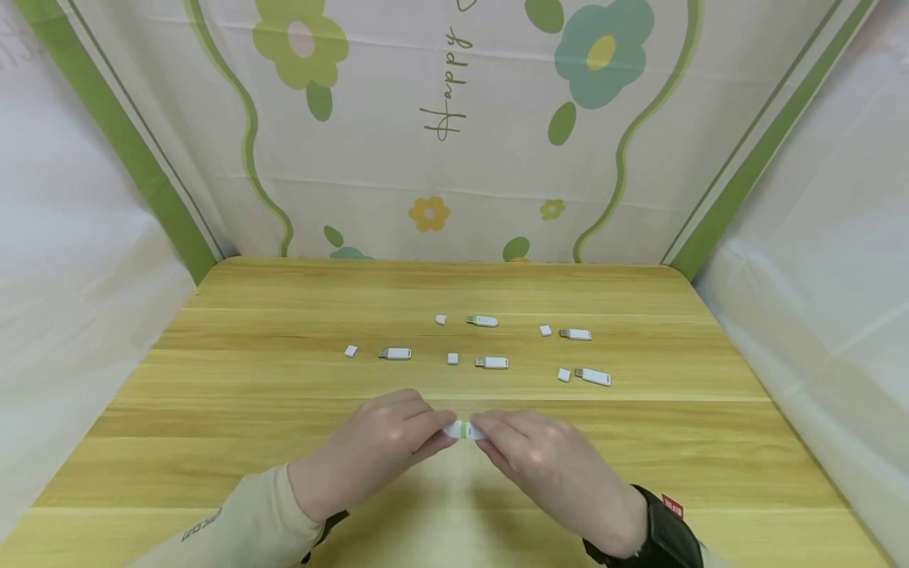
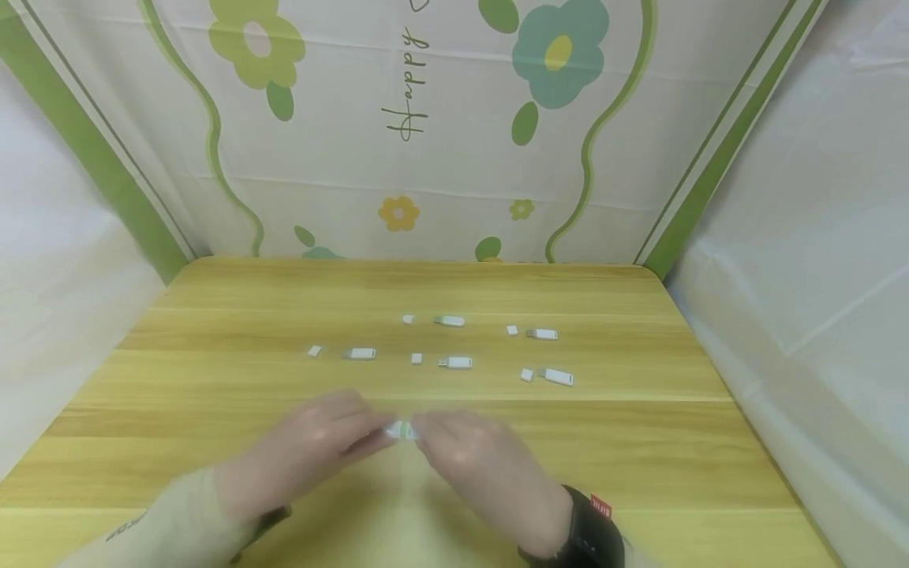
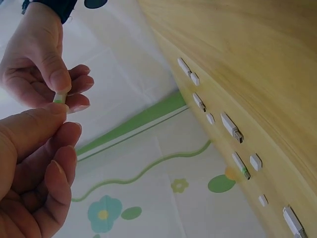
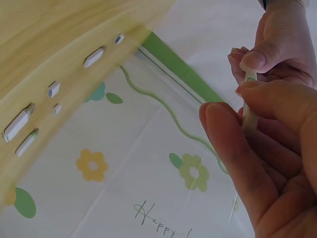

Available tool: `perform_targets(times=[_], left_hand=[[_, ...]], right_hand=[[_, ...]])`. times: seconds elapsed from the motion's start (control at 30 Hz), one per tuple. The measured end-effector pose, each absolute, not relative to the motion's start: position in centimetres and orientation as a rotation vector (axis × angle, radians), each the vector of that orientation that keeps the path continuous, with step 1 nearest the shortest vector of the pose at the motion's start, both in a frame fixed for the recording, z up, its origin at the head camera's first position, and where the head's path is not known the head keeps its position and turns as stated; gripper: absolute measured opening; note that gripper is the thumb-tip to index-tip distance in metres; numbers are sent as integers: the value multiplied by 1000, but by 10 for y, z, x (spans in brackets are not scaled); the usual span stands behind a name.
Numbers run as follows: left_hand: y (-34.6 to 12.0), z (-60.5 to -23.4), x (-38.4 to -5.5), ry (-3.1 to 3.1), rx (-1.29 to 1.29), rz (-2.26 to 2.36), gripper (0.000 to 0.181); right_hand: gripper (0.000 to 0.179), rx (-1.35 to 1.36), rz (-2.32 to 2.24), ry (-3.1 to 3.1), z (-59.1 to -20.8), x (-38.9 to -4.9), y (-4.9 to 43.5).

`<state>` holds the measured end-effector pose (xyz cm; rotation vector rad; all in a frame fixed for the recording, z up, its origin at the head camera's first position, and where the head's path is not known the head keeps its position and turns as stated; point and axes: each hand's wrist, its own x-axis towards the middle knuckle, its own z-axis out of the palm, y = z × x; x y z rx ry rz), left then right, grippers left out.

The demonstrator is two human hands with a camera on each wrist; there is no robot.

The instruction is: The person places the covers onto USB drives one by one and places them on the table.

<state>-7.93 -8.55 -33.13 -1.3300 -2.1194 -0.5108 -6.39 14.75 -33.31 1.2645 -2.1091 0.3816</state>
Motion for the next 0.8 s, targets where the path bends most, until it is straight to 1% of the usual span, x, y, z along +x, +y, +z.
perform_targets(times=[0.2, 0.5, 0.8], left_hand=[[-86, -325, -81, -2072, -1357, -479, 24], [-90, -319, -82, -2032, -1409, -460, 15], [-92, -316, -82, -2033, -1428, -418, 21]], right_hand=[[37, 1296, 389, -2108, -328, -65, 147], [36, 1336, 359, -2087, -322, -64, 144], [38, 1339, 337, -2110, -319, -63, 141]])
